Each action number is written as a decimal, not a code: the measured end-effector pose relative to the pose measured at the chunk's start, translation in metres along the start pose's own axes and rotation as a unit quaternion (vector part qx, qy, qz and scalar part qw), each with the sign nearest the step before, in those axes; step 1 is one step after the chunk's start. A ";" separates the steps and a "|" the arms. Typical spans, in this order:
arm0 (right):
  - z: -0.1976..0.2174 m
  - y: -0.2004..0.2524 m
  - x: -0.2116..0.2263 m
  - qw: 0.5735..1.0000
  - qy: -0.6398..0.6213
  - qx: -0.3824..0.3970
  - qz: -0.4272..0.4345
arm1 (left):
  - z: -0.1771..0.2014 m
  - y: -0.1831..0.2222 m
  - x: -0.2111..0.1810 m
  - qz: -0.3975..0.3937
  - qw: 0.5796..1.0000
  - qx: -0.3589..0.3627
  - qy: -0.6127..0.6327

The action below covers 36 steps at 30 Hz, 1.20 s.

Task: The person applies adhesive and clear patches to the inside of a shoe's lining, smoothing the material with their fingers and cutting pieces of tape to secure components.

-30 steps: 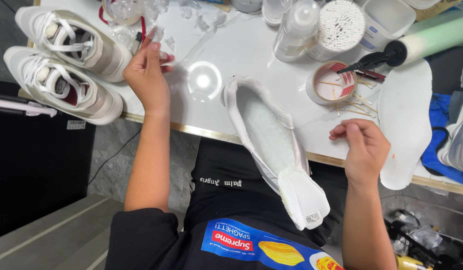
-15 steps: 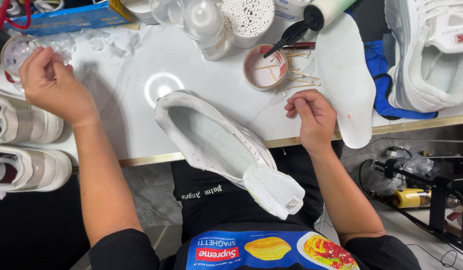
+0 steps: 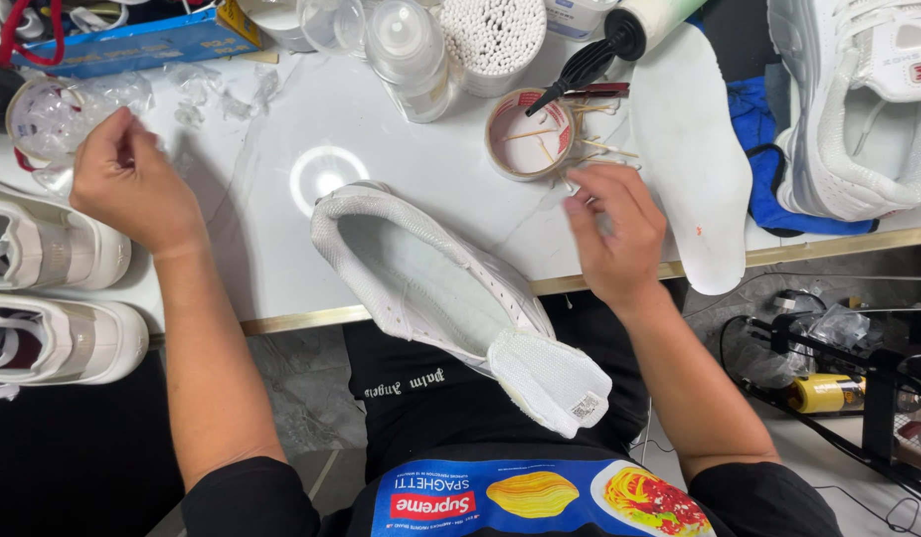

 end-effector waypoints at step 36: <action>0.016 -0.001 0.079 0.974 0.038 -0.036 0.219 | -0.063 0.044 -0.276 0.197 0.785 0.508 0.296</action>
Point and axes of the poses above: each hand's wrist, its own y-axis away from the middle knuckle, its own z-axis out of the back of the hand, x = y × z, the point moved 8 cm from there along -y, towards the middle knuckle, and after that the axes turned 9 degrees about -x, right-handed, at the moved point
